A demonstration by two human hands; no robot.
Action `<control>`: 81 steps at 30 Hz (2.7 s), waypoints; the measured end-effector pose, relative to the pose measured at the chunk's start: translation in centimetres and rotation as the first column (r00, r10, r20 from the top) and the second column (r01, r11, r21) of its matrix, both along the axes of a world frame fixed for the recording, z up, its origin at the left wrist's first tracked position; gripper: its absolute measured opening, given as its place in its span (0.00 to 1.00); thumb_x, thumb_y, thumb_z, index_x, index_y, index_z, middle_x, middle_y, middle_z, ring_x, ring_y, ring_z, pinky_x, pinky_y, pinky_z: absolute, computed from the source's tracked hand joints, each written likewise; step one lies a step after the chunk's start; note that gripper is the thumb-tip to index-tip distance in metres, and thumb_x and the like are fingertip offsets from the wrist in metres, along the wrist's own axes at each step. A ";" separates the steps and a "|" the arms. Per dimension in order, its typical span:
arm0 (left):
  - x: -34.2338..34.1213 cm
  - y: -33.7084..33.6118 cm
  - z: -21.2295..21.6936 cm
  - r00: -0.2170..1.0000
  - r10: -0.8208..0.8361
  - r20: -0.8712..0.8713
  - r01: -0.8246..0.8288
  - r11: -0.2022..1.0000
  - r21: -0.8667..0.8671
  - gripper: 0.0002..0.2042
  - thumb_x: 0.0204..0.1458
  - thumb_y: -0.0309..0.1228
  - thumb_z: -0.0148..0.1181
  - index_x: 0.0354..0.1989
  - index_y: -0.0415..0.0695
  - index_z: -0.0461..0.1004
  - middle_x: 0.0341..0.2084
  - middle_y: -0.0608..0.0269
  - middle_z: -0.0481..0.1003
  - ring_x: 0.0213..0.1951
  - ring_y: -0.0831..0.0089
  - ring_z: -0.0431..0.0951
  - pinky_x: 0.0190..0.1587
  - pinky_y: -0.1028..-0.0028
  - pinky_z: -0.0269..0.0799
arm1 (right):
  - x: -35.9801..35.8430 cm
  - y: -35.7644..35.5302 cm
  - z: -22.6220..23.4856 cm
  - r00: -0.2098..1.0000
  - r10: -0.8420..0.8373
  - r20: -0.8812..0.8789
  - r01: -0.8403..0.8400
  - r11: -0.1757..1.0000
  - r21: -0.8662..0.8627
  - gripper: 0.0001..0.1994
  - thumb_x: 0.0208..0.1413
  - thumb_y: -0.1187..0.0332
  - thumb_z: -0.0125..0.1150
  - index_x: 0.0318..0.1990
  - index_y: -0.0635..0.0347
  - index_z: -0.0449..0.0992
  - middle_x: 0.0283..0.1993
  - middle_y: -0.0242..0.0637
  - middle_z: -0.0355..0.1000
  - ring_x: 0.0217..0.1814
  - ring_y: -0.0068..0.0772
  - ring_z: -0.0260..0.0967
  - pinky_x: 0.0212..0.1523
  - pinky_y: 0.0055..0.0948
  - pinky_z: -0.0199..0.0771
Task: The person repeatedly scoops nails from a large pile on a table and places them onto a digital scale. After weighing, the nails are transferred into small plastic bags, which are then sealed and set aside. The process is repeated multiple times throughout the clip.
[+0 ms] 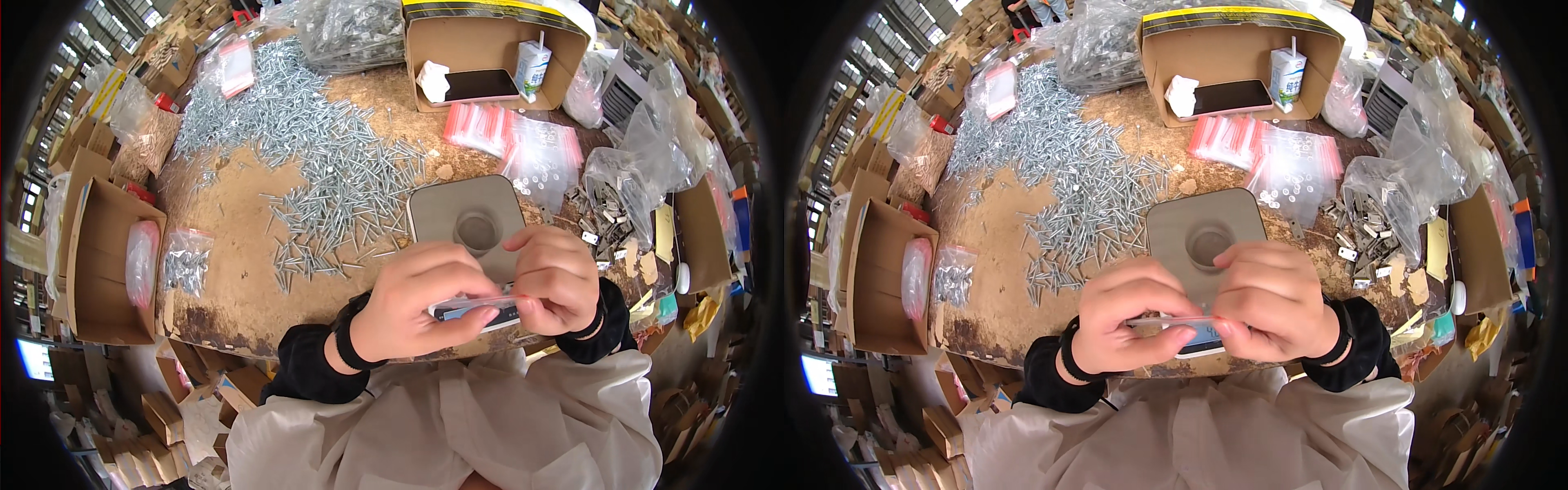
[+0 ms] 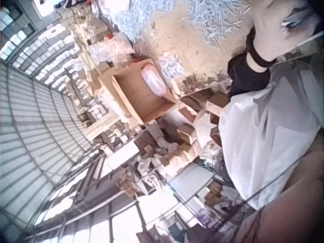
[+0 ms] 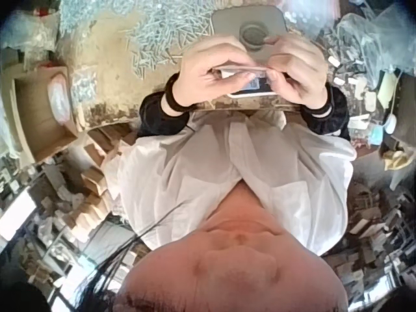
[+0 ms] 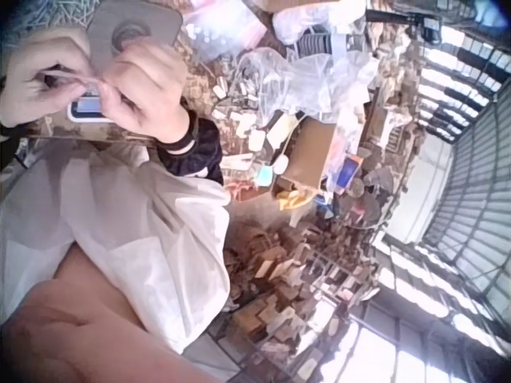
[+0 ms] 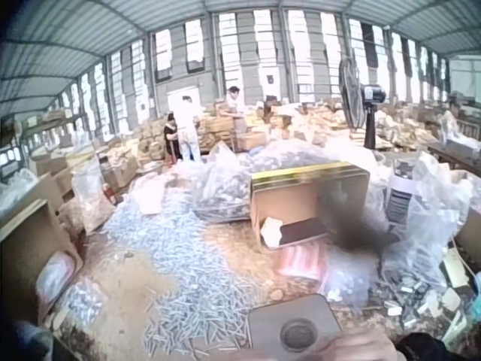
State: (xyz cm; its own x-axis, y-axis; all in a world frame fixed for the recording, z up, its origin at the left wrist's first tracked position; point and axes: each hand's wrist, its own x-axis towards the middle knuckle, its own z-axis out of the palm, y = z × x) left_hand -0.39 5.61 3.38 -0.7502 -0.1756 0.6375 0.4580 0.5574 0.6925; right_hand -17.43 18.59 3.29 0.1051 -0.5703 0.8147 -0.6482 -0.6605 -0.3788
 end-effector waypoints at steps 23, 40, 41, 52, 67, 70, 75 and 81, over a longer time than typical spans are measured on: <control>2.0 -1.5 -0.1 0.993 -0.011 -0.114 0.028 0.989 0.146 0.02 0.44 0.19 0.66 0.27 0.36 0.80 0.20 0.58 0.77 0.23 0.69 0.78 0.40 0.61 0.81 | 0.2 1.1 0.1 0.967 0.144 0.209 -0.175 0.975 0.139 0.08 0.55 0.71 0.61 0.26 0.61 0.71 0.21 0.34 0.68 0.22 0.37 0.69 0.35 0.43 0.81; 25.6 -17.9 -1.5 0.103 0.959 0.262 -0.819 0.231 -0.525 0.17 0.50 0.33 0.71 0.47 0.38 0.79 0.30 0.66 0.79 0.28 0.81 0.73 0.32 0.78 0.69 | -0.4 0.3 -0.4 0.957 -0.280 0.072 0.261 0.944 0.202 0.07 0.53 0.75 0.63 0.27 0.66 0.72 0.26 0.43 0.70 0.30 0.47 0.72 0.37 0.34 0.72; 25.4 -17.9 -2.1 0.227 0.918 0.324 -0.845 0.351 -0.404 0.21 0.49 0.34 0.72 0.50 0.38 0.78 0.33 0.65 0.79 0.30 0.79 0.73 0.34 0.78 0.69 | -0.4 0.2 -0.2 0.957 -0.285 0.062 0.260 0.929 0.262 0.07 0.53 0.75 0.63 0.26 0.66 0.72 0.25 0.42 0.69 0.29 0.47 0.72 0.36 0.34 0.72; 5.1 -15.7 -4.6 0.522 0.681 0.513 -0.336 0.717 -0.611 0.43 0.38 0.49 0.75 0.62 0.37 0.67 0.54 0.38 0.69 0.56 0.45 0.72 0.59 0.58 0.70 | -2.2 -1.2 -2.0 0.887 -0.385 -0.255 0.455 0.824 0.338 0.25 0.55 0.54 0.65 0.54 0.61 0.71 0.55 0.46 0.68 0.60 0.51 0.64 0.66 0.52 0.54; 3.0 -15.5 -7.0 0.602 0.691 0.399 -0.450 0.707 -0.545 0.14 0.47 0.24 0.63 0.44 0.39 0.73 0.38 0.49 0.75 0.42 0.52 0.76 0.45 0.62 0.72 | -1.6 -1.0 -2.6 0.920 -0.202 -0.335 0.363 0.759 0.541 0.34 0.47 0.59 0.71 0.63 0.56 0.66 0.56 0.44 0.69 0.64 0.48 0.63 0.74 0.63 0.38; 3.3 -15.5 -6.0 0.661 0.621 0.421 -0.382 0.762 -0.523 0.14 0.49 0.22 0.62 0.46 0.39 0.74 0.40 0.49 0.76 0.44 0.50 0.76 0.46 0.60 0.72 | -1.5 -1.0 -2.7 0.912 -0.225 -0.344 0.382 0.773 0.507 0.33 0.47 0.61 0.71 0.62 0.57 0.67 0.54 0.43 0.69 0.63 0.47 0.64 0.75 0.62 0.38; 3.1 -15.1 -5.6 0.666 0.631 0.399 -0.362 0.740 -0.566 0.13 0.48 0.21 0.61 0.44 0.38 0.75 0.40 0.46 0.76 0.43 0.46 0.76 0.47 0.58 0.73 | -1.6 -1.2 -2.8 0.913 -0.228 -0.339 0.382 0.769 0.512 0.33 0.47 0.61 0.71 0.62 0.56 0.67 0.54 0.43 0.70 0.64 0.48 0.64 0.75 0.59 0.37; 3.1 -15.5 -6.0 0.696 0.630 0.346 -0.399 0.739 -0.543 0.11 0.50 0.21 0.62 0.43 0.37 0.77 0.38 0.47 0.77 0.39 0.50 0.78 0.43 0.61 0.73 | -1.5 -1.2 -2.6 0.919 -0.225 -0.325 0.373 0.763 0.528 0.34 0.47 0.62 0.72 0.63 0.55 0.67 0.55 0.42 0.71 0.63 0.46 0.65 0.76 0.59 0.37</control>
State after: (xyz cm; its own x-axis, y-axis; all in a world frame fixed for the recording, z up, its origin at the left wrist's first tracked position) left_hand 2.69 -9.93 -2.59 -0.8326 -0.4494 0.3238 -0.3174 0.8662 0.3860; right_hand -18.96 17.41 0.74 -0.0112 -0.9527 0.3038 -0.8910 -0.1284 -0.4355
